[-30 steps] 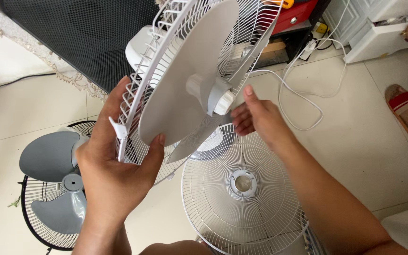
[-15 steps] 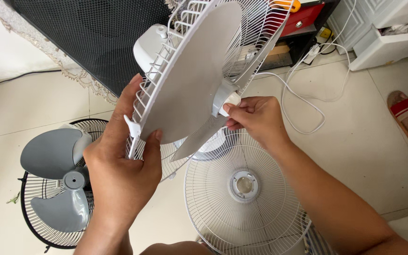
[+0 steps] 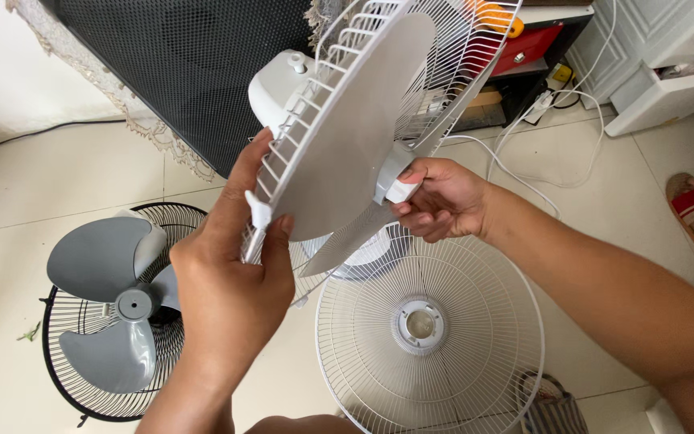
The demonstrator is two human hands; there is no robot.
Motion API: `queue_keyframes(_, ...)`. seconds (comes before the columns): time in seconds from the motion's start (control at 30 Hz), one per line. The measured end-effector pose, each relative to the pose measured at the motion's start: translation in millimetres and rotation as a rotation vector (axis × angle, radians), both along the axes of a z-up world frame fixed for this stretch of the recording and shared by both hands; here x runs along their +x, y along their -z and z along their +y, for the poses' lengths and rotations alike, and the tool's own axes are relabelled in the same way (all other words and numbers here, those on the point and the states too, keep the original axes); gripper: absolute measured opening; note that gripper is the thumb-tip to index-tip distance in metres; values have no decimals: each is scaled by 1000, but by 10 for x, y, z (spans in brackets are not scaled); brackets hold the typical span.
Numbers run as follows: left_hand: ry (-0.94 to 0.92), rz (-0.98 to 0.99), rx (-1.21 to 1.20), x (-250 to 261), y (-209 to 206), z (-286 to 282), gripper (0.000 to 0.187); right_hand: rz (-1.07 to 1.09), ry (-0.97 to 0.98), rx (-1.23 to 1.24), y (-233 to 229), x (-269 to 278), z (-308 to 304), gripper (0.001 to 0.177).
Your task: The person assembles a white pedestal fan by attaching the fan blades to the motor hub and securing them with a nut. They then attach the front and rear wire cages to the fan head, aligning the clips and tightening the assembly.
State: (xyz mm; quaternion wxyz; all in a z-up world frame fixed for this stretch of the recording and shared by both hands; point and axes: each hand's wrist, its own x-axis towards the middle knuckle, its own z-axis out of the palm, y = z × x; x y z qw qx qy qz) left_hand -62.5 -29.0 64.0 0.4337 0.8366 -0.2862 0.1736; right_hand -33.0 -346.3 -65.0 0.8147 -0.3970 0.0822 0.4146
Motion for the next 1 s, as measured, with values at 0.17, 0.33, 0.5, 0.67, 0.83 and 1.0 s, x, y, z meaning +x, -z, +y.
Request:
queue_keyframes(0.17,7,-72,9,-2,15,-2,77,-94,-35,-372,-136,6,55,39)
queue_keyframes(0.33,-41,-28,54,2,12,6,83,-205,-21,-709,-289,-25,144,39)
queue_keyframes(0.5,-35,-51,60,-11,16,5,85,-321,-2,-1095,-382,-30,220,40)
queue_keyframes(0.67,-44,-22,72,-9,0,1,85,-434,-38,-1258,-412,-25,301,40)
queue_keyframes(0.83,-69,-9,100,-4,1,-3,80,-407,-19,-1173,-416,-33,242,42)
queue_keyframes(1.0,47,-269,-164,16,77,27,77,-239,80,-880,-417,-28,205,34)
